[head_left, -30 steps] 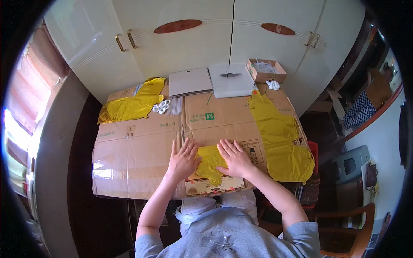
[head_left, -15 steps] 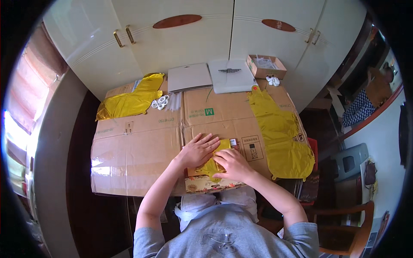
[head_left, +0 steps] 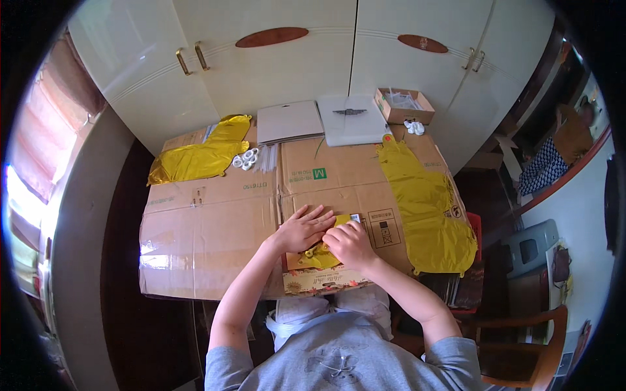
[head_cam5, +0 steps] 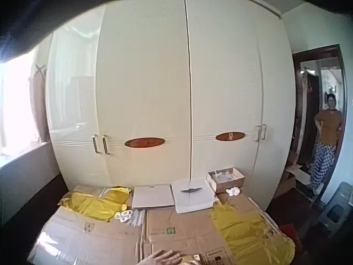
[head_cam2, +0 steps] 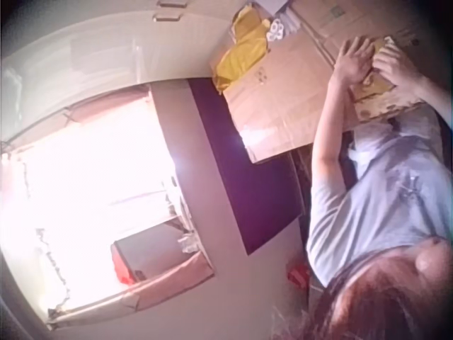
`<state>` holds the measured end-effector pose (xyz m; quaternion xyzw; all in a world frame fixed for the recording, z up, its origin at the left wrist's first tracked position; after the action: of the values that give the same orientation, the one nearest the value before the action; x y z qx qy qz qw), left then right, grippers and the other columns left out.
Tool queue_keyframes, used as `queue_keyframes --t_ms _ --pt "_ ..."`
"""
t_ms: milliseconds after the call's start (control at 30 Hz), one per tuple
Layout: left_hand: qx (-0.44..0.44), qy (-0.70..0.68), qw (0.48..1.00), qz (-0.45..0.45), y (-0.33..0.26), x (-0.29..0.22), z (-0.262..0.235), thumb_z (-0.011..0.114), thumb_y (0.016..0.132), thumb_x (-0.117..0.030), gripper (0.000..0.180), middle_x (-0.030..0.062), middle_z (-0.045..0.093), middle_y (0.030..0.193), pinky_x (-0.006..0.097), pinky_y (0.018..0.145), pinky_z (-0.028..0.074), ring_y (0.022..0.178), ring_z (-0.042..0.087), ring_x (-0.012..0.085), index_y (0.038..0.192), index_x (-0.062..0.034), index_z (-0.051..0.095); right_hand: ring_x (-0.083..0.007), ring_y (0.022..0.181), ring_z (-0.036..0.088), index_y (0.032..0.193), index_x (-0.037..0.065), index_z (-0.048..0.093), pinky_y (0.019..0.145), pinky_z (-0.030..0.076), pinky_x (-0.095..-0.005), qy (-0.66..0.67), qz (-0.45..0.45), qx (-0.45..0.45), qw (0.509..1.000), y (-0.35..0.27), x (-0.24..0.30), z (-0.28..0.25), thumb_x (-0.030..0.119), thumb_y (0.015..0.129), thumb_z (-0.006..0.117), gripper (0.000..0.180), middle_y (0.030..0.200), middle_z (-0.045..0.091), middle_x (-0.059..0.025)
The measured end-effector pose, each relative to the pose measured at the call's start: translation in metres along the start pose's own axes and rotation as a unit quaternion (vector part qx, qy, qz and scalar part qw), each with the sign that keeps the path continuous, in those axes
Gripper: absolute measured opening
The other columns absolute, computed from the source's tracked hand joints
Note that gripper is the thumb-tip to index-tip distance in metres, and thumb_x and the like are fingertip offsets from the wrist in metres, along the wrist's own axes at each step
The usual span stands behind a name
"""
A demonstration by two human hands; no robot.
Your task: Folding gold-colored foil sheets and inserting them into white paper folders.
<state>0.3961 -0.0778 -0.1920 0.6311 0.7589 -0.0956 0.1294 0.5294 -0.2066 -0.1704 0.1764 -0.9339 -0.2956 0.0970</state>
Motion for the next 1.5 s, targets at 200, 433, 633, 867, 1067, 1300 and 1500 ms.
queue_keyframes --t_ms 200,433,633,867,1067,1300,1500 --pt "0.023 -0.031 0.999 -0.007 0.001 0.004 0.0 0.039 0.101 -0.033 0.054 0.0038 0.029 0.158 0.05 0.12 0.008 0.149 0.018 0.0264 0.152 -0.0155 0.032 -0.0145 0.075 0.055 0.073 0.013 0.055 0.071 0.043 -0.031 -0.085 -0.094 -0.058 0.99 0.006 0.01 -0.011 0.017 0.081 0.06 0.01 0.074 0.051 0.0015" --pt "0.009 -0.009 1.0 -0.009 0.0 0.0 0.0 0.04 0.1 -0.033 0.055 0.0028 0.031 0.157 0.049 0.12 0.01 0.148 0.022 0.0249 0.151 -0.0143 0.034 -0.0127 0.071 0.054 0.072 0.013 0.056 0.066 0.043 -0.0284 -0.063 -0.097 -0.013 0.993 -0.014 0.016 -0.009 0.016 0.076 0.062 0.008 0.071 0.05 0.0023" --pt "0.01 0.013 1.0 -0.001 0.0 0.0 0.001 0.043 0.099 -0.036 0.059 0.0044 0.03 0.158 0.051 0.119 0.011 0.148 0.021 0.0272 0.153 -0.0143 0.03 -0.0138 0.077 0.059 0.082 0.01 0.065 0.069 0.048 -0.0285 -0.039 -0.073 0.021 0.996 -0.024 0.021 -0.011 0.017 0.08 0.062 0.008 0.079 0.06 0.0012" --pt "-0.031 0.096 0.995 0.008 -0.003 -0.012 -0.001 0.046 0.096 -0.048 0.065 0.0023 0.032 0.157 0.05 0.119 0.015 0.147 0.023 0.0274 0.151 -0.0169 0.033 -0.023 0.111 0.061 0.11 0.001 0.068 0.092 0.051 -0.0359 0.003 0.029 0.094 0.995 -0.044 0.041 -0.022 0.037 0.084 0.066 0.044 0.114 0.067 -0.0112" --pt "-0.033 0.133 0.991 0.004 -0.005 -0.021 -0.008 0.043 0.096 -0.051 0.066 0.0024 0.032 0.157 0.052 0.119 0.015 0.147 0.023 0.028 0.151 -0.018 0.033 -0.0308 0.127 0.051 0.125 -0.002 0.059 0.106 0.042 -0.0409 0.02 0.046 0.141 0.989 -0.054 0.046 -0.023 0.051 0.087 0.06 0.066 0.131 0.058 -0.0189" --pt "-0.003 0.145 0.988 0.052 0.016 -0.029 -0.023 0.045 0.097 -0.037 0.056 0.0033 0.033 0.156 0.052 0.119 0.015 0.146 0.026 0.0268 0.147 -0.0132 0.039 -0.0293 0.125 0.053 0.122 -0.002 0.061 0.107 0.042 -0.0401 0.038 0.053 0.117 0.991 -0.058 0.042 -0.015 0.046 0.086 0.063 0.06 0.128 0.06 -0.0182" --pt "-0.009 0.065 0.992 0.112 0.025 -0.021 -0.012 0.045 0.097 -0.032 0.057 0.0067 0.034 0.156 0.05 0.12 0.016 0.145 0.028 0.0292 0.15 -0.0159 0.035 -0.0278 0.125 0.053 0.119 -0.003 0.062 0.107 0.041 -0.04 0.028 0.04 0.093 0.994 -0.056 0.043 -0.02 0.046 0.086 0.063 0.059 0.126 0.061 -0.0179"
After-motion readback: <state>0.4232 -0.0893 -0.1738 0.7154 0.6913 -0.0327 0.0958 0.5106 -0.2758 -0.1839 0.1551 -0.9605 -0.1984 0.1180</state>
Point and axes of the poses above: each hand's wrist, its own y-axis towards the middle knuckle, its own z-axis out of the palm, x = y × z, the point moved 2 cm from there along y, towards the middle knuckle
